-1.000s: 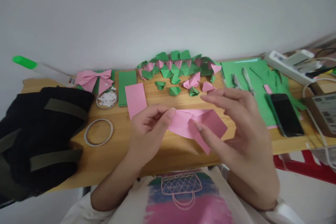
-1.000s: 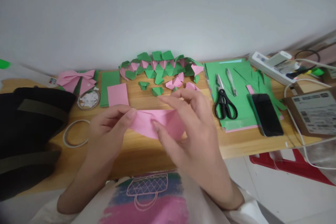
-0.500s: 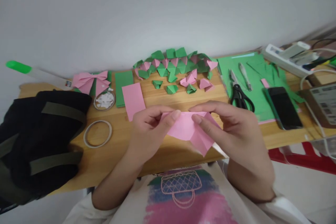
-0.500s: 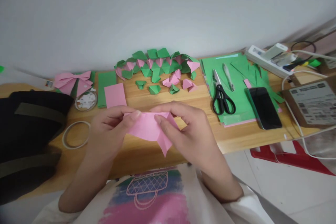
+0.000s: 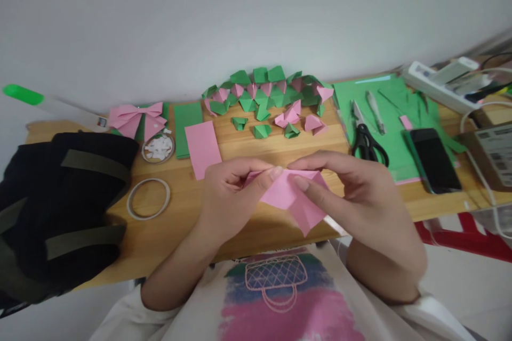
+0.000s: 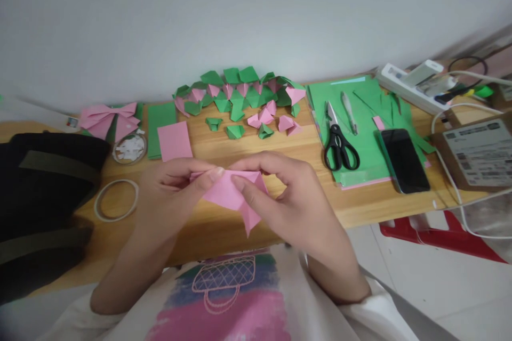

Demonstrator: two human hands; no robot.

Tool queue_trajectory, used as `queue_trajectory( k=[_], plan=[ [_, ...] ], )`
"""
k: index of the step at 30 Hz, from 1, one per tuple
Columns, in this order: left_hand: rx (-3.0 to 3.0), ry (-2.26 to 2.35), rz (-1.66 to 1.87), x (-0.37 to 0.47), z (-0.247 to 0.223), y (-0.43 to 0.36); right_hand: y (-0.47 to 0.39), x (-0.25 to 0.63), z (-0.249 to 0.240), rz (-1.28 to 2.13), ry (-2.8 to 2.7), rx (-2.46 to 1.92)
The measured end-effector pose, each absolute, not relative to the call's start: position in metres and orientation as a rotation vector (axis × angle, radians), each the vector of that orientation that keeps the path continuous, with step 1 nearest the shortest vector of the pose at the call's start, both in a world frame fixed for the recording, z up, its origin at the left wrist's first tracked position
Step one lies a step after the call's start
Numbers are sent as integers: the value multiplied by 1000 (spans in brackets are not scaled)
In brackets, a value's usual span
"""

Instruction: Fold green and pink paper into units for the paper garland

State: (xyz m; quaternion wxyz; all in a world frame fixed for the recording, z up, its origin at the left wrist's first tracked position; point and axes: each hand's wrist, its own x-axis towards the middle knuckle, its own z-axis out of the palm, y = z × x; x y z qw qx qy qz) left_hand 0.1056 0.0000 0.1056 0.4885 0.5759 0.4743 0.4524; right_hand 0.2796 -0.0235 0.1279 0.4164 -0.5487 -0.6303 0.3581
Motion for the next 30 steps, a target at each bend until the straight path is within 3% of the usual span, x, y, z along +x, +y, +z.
queue_trajectory(
  k=[12, 20, 24, 30],
  plan=[
    [1604, 1108, 899, 98, 105, 4, -12, 287, 134, 1003, -1666, -1420],
    [1503, 1159, 883, 92, 101, 20, -3, 287, 114, 1458, -1697, -1317],
    [1260, 1150, 1068, 93, 93, 28, -4, 278, 99, 1404, -1389, -1324],
    [1155, 1043, 911, 95, 80, 22, -9, 269, 87, 1113, -1398, -1398]
  ],
)
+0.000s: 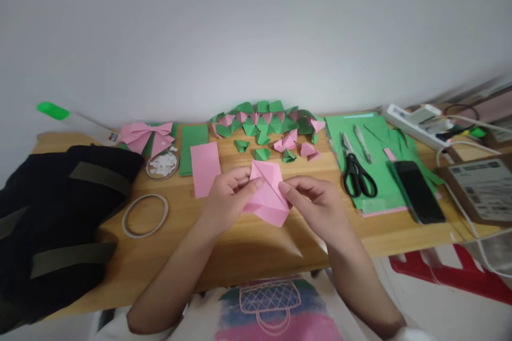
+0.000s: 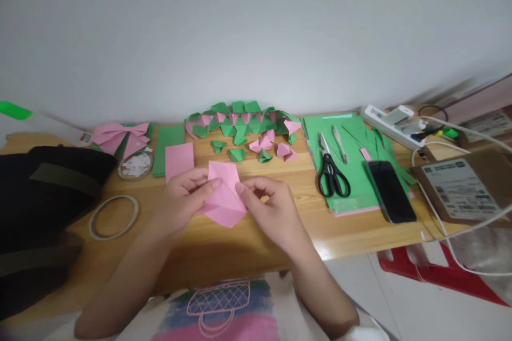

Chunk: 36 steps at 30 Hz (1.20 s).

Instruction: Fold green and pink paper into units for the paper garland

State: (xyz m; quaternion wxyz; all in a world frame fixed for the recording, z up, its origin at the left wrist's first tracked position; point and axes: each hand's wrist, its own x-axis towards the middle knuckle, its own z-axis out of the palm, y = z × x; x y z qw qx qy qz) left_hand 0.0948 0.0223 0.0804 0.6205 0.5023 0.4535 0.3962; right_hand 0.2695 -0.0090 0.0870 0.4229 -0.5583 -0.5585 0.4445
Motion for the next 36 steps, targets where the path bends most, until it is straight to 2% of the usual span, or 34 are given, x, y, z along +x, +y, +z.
queue_trajectory(
  k=[5, 7, 9, 11, 13, 15, 19, 24, 26, 28, 31, 36],
  plan=[
    [1424, 1029, 723, 86, 89, 28, -7, 277, 101, 532, -1760, -1314],
    [1528, 944, 556, 82, 95, 32, -3, 282, 107, 612, -1899, -1260],
    [1555, 888, 481, 80, 99, 35, 1, 285, 109, 893, -1929, -1232],
    [1468, 887, 537, 79, 97, 36, 3, 286, 107, 1154, -1796, -1209],
    [1263, 870, 664, 79, 90, 35, 5, 284, 102, 1272, -1524, -1194],
    [1066, 787, 779, 81, 82, 30, 5, 281, 96, 1277, -1248, -1179],
    [1094, 783, 853, 96, 70, 14, 3, 270, 90, 1180, -971, -1159],
    [1175, 1074, 1037, 116, 71, 1, -5, 261, 91, 1097, -1159, -1255],
    [1245, 1142, 1036, 115, 73, 3, -6, 264, 95, 916, -1390, -1347],
    [1339, 1161, 993, 110, 78, 5, -6, 270, 102, 589, -1648, -1385],
    [1491, 1173, 918, 102, 89, 5, -3, 280, 115, 156, -2068, -1190],
    [1789, 1128, 803, 97, 107, -3, -3, 286, 131, -113, -2261, -903]
  ],
)
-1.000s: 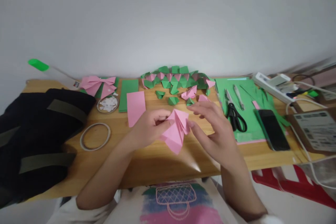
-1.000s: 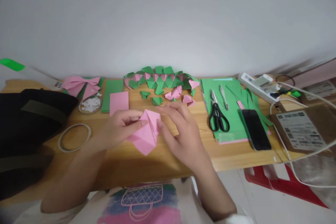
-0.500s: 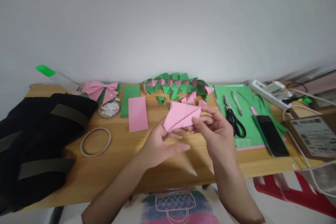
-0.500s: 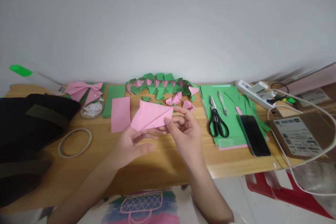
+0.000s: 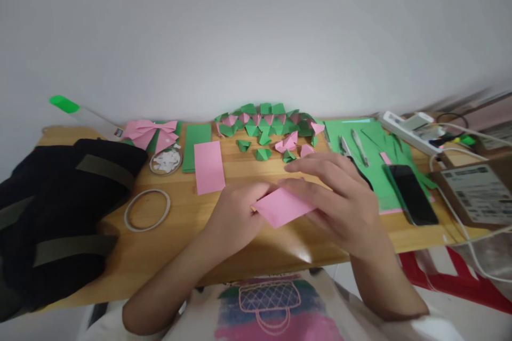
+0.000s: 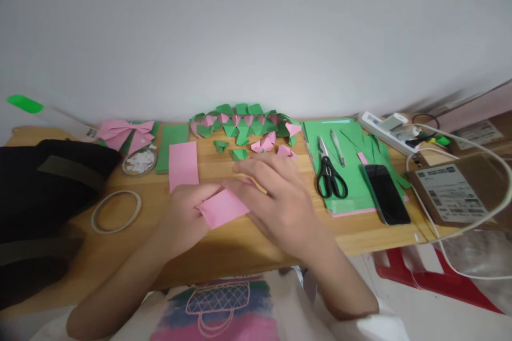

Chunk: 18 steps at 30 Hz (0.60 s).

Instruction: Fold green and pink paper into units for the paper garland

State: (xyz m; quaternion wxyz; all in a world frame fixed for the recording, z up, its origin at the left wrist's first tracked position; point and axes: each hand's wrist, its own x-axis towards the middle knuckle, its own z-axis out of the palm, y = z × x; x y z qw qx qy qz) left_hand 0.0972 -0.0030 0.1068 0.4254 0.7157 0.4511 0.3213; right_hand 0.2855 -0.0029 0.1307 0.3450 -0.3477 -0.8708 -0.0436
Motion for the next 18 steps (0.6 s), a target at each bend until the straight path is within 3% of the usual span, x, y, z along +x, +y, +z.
queue_trajectory(
  k=[9, 18],
  plan=[
    [2334, 1179, 910, 89, 105, -10, -19, 278, 133, -145, -2107, -884],
    [2642, 1222, 1165, 89, 100, -12, -31, 268, 121, 102, -1888, -994]
  ],
)
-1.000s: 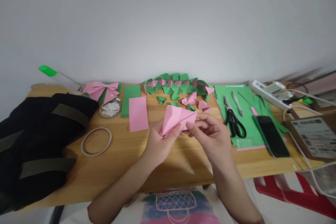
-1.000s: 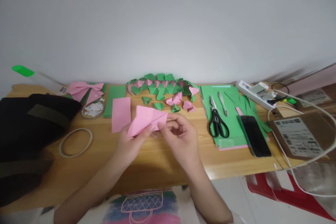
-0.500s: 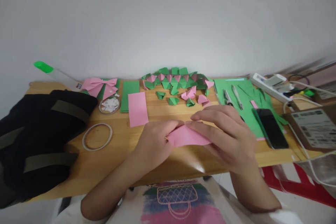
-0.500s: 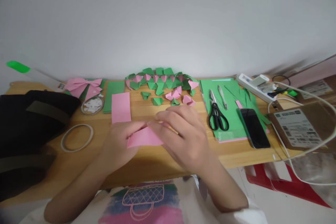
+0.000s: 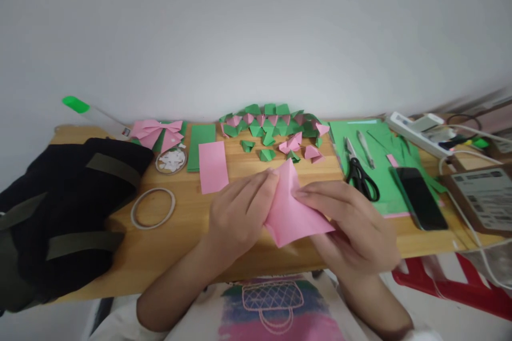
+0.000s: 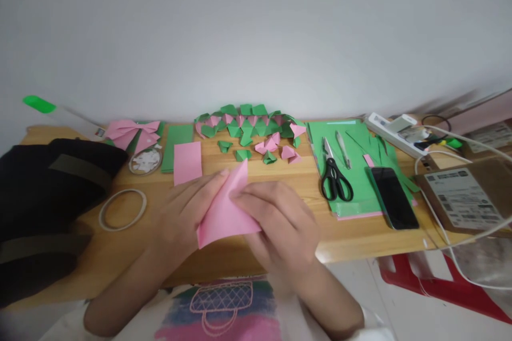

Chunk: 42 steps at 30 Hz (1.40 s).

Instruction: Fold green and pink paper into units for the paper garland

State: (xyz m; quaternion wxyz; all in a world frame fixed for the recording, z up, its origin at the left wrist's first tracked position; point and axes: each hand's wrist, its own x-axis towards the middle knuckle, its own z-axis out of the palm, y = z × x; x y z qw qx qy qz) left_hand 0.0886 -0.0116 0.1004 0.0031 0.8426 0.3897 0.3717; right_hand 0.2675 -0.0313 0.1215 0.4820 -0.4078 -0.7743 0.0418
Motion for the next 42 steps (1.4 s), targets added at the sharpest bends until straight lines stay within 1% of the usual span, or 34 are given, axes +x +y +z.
queue_trajectory(
  k=[6, 15, 24, 34, 38, 42],
  plan=[
    [2515, 1231, 1207, 97, 97, -16, -35, 255, 117, 202, -1753, -1017],
    [2441, 1150, 1223, 98, 95, -16, -36, 254, 120, 161, -1839, -1049],
    [2481, 1167, 1242, 101, 93, -14, -36, 250, 116, 255, -1767, -1078],
    [2339, 1204, 1219, 103, 91, -17, -35, 249, 118, 328, -1792, -1068],
    [2138, 1075, 1203, 104, 88, -12, -32, 249, 116, 438, -1724, -1106],
    [1764, 902, 1045, 101, 87, -11, -27, 250, 115, 498, -1733, -1181]
  ],
)
